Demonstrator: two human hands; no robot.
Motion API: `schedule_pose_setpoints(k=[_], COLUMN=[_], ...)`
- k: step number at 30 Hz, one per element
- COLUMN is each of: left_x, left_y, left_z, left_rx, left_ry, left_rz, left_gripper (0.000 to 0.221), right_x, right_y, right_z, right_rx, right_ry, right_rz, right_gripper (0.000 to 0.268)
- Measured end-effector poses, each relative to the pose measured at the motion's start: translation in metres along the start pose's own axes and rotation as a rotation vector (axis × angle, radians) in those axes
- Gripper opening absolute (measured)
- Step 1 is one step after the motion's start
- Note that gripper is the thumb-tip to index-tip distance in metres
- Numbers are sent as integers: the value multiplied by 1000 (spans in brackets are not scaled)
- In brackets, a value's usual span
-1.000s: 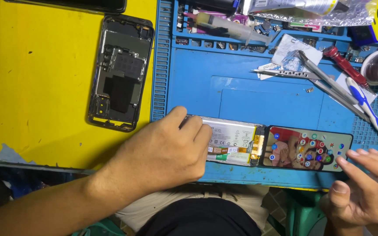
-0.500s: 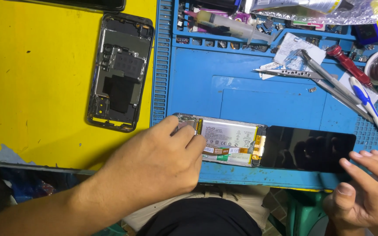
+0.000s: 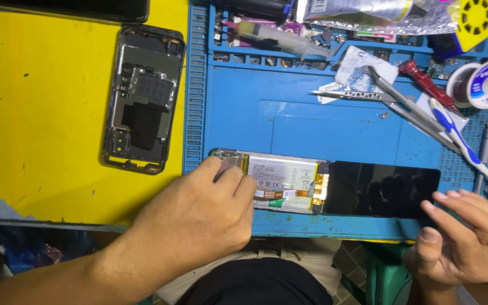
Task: Reassembling internal components of a mobile phone, including the battery and motherboard on a repair mat.
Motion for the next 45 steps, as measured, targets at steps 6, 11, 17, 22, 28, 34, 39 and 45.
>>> schedule_pose_setpoints(k=[6, 11, 17, 22, 28, 34, 39, 45], left_x=[-2, -3, -8, -16, -5, -29, -56, -75], left_y=[-2, -2, -3, -11, 22, 25, 17, 20], left_z=[6, 6, -3, -27, -120, -141, -156, -167], left_rx=[40, 61, 27, -268, -365, -225, -168, -74], left_ry=[-22, -28, -58, -52, 182, 261, 345, 457], left_rz=[-4, 6, -36, -216, 413, 773, 773, 832], left_gripper=[24, 27, 21, 10, 6, 2, 4, 5], right_x=[3, 3, 21, 50, 68, 77, 109, 191], right_y=[0, 0, -2, -33, -36, -23, 2, 31], right_z=[-4, -3, -8, -31, -43, -34, -27, -46], right_rx=[-17, -7, -7, -140, -129, 69, 56, -402], right_ry=[-50, -44, -27, 141, 292, 179, 50, 257], right_rz=[-10, 0, -87, -599, -684, -647, -538, -297], right_gripper=[34, 33, 25, 65, 68, 58, 63, 57])
Point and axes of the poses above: each hand's wrist, its own x-axis towards the middle knuckle, its own y-axis out of the back of the hand, z = x × y, the point moved 7 cm from there along x, towards the middle knuckle, and after that the axes turned 15 degrees about -y, right-handed, at the moved point
